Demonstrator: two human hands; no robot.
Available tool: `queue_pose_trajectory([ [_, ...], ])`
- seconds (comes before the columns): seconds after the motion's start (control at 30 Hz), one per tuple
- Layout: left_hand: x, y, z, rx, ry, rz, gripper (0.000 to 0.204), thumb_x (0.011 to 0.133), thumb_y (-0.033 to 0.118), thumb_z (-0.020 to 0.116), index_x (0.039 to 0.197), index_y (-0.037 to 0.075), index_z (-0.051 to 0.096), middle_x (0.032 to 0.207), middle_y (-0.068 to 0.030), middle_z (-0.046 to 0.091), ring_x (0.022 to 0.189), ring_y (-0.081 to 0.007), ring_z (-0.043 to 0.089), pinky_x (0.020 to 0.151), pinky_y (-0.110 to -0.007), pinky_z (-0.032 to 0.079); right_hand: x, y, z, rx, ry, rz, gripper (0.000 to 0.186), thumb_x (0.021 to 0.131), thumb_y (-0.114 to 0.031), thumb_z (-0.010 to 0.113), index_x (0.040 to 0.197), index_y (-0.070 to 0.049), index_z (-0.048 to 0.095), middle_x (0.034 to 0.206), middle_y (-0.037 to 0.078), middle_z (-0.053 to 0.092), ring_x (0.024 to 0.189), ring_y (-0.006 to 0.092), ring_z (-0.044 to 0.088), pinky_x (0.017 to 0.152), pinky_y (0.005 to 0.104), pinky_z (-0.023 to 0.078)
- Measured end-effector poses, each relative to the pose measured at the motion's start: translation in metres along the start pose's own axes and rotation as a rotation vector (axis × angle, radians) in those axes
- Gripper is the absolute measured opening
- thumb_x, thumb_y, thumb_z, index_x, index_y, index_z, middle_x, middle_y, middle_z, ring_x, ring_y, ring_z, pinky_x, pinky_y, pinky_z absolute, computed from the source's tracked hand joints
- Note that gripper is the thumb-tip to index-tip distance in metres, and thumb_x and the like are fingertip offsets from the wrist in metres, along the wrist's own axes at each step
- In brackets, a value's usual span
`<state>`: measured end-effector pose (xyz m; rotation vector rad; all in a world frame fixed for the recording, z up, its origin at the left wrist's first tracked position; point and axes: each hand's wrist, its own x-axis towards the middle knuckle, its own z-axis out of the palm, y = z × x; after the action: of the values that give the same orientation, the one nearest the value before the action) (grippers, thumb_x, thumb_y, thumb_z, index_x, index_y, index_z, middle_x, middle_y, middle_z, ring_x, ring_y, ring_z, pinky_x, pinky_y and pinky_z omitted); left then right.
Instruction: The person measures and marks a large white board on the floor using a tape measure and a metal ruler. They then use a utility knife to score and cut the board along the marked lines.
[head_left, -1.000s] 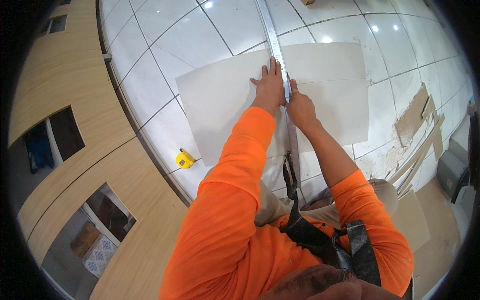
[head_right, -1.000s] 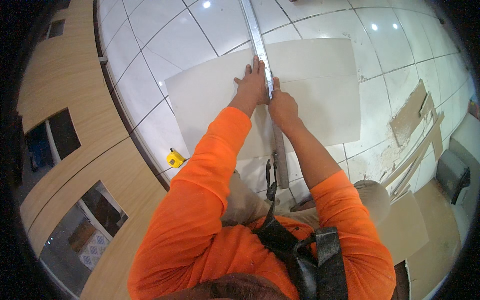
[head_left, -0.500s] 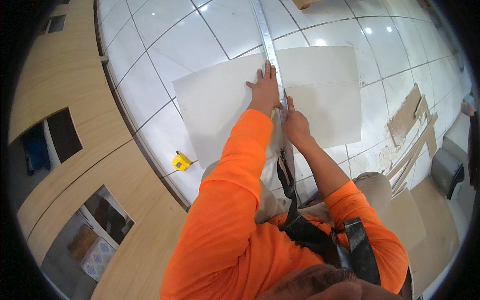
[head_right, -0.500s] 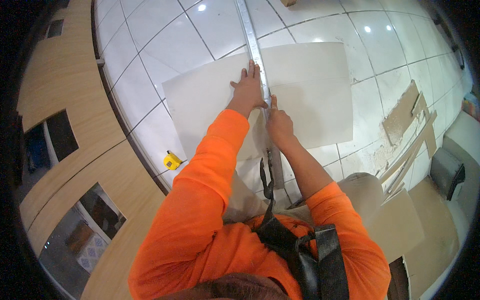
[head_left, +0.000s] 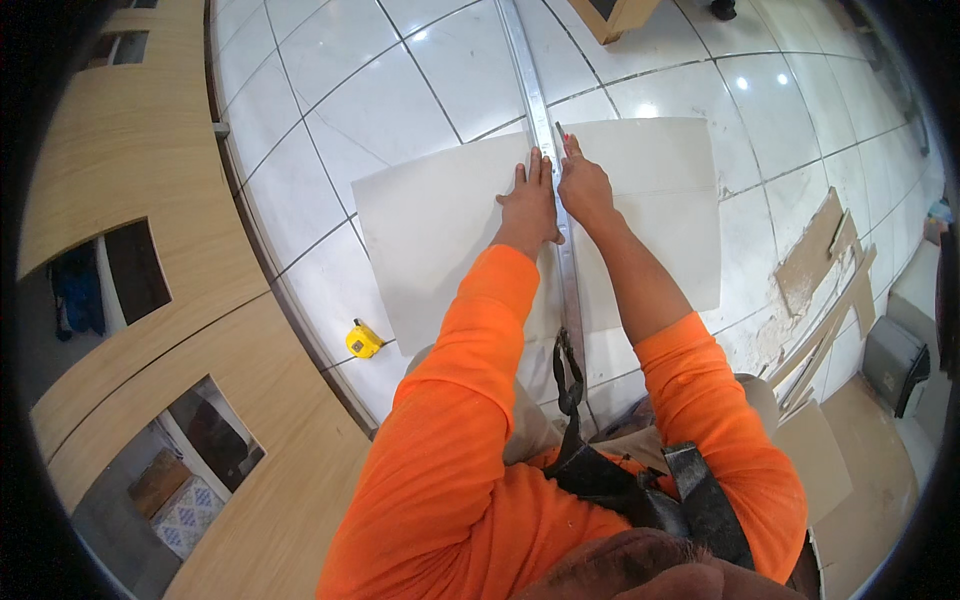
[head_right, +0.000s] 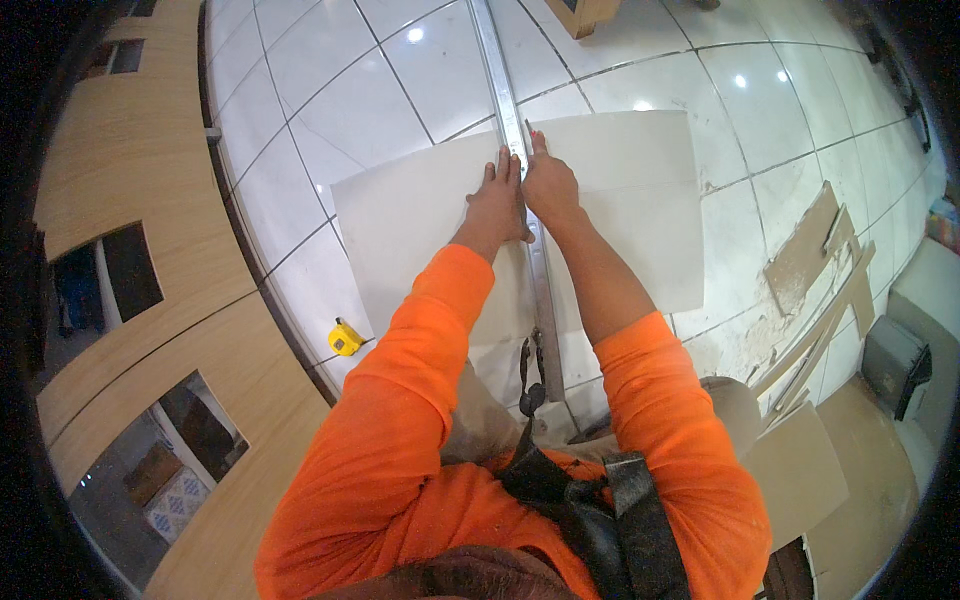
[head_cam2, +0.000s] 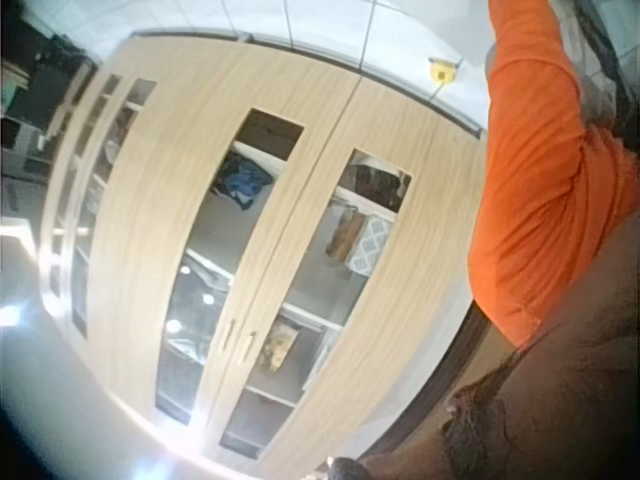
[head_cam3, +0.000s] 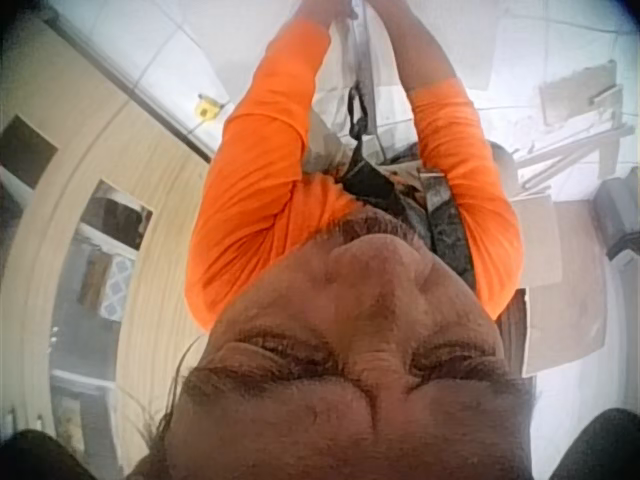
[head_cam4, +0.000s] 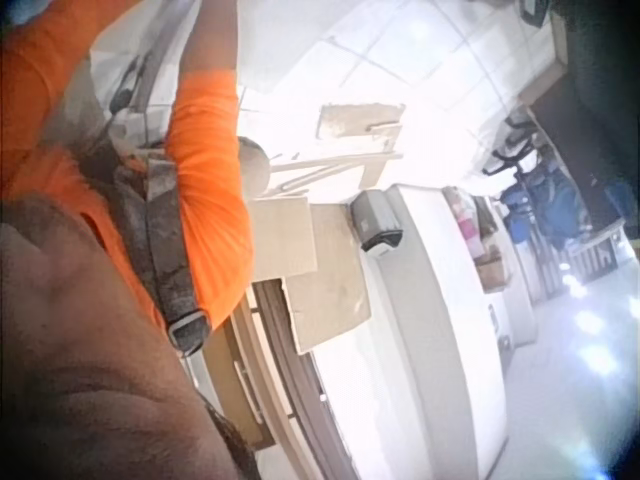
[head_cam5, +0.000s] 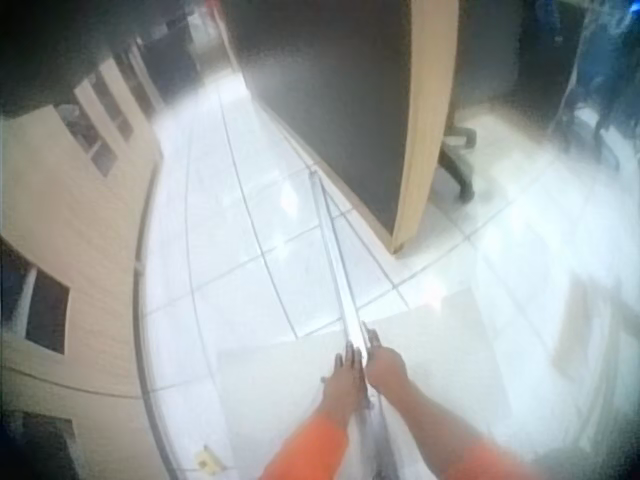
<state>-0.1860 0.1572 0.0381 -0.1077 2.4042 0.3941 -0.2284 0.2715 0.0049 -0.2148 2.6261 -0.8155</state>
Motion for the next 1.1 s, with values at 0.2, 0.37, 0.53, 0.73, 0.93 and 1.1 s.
queue_pose_trajectory([
  [0.2,0.007,-0.009,0.014,0.019,0.035,0.049,0.144,0.054,0.037,0.1,0.165,0.012,0.011,0.173,-0.0068,0.0,0.156,-0.0364,0.02,0.105,-0.071,0.046,0.001,-0.018,0.0,-0.018,-0.088,0.088,0.059,0.101,-0.019,0.048,0.155,0.002,0.037,0.1,0.03,0.072,0.095,0.0438,0.071,0.086,0.0518,0.056],
  [0.37,0.003,-0.002,0.004,0.009,-0.012,0.026,0.145,0.054,0.035,0.101,0.165,0.012,0.01,0.173,-0.007,0.001,0.156,-0.0366,0.02,0.106,-0.072,0.044,-0.013,-0.013,-0.006,-0.066,-0.154,0.085,0.065,0.098,-0.02,0.05,0.156,0.003,0.033,0.099,0.028,0.072,0.094,0.0439,0.072,0.084,0.0527,0.056],
  [0.53,0.01,-0.004,0.017,-0.001,0.054,-0.046,0.146,0.054,0.034,0.101,0.165,0.012,0.008,0.173,-0.0063,0.001,0.156,-0.0356,0.02,0.11,-0.071,0.041,-0.074,-0.004,-0.004,-0.127,-0.234,0.059,0.065,0.099,-0.015,0.05,0.158,0.001,0.029,0.094,0.029,0.072,0.087,0.0447,0.071,0.08,0.0533,0.057],
  [0.73,0.002,0.002,-0.002,0.028,-0.052,-0.042,0.145,0.056,0.036,0.101,0.165,0.012,0.008,0.173,-0.0054,0.0,0.156,-0.0345,0.019,0.113,-0.069,0.039,-0.12,0.007,0.004,-0.153,-0.303,0.135,0.07,0.096,-0.01,0.049,0.16,0.0,0.025,0.091,0.028,0.071,0.084,0.0441,0.072,0.076,0.0544,0.057],
  [0.93,0.003,0.0,-0.001,0.008,-0.018,-0.022,0.145,0.056,0.035,0.101,0.164,0.011,0.008,0.173,-0.0057,0.0,0.156,-0.0348,0.02,0.112,-0.07,0.039,-0.13,0.019,0.018,-0.129,-0.249,0.141,0.069,0.097,-0.011,0.049,0.161,-0.003,0.025,0.089,0.028,0.071,0.081,0.0445,0.07,0.075,0.0552,0.056],
  [1.1,-0.002,0.002,0.001,0.003,-0.013,-0.008,0.147,0.053,0.036,0.102,0.164,0.009,0.008,0.173,-0.009,0.0,0.155,-0.0368,0.02,0.11,-0.069,0.043,-0.137,0.012,0.02,-0.123,-0.246,0.178,0.066,0.1,-0.013,0.048,0.162,-0.005,0.024,0.096,0.028,0.07,0.085,0.0424,0.071,0.076,0.0531,0.057],
])
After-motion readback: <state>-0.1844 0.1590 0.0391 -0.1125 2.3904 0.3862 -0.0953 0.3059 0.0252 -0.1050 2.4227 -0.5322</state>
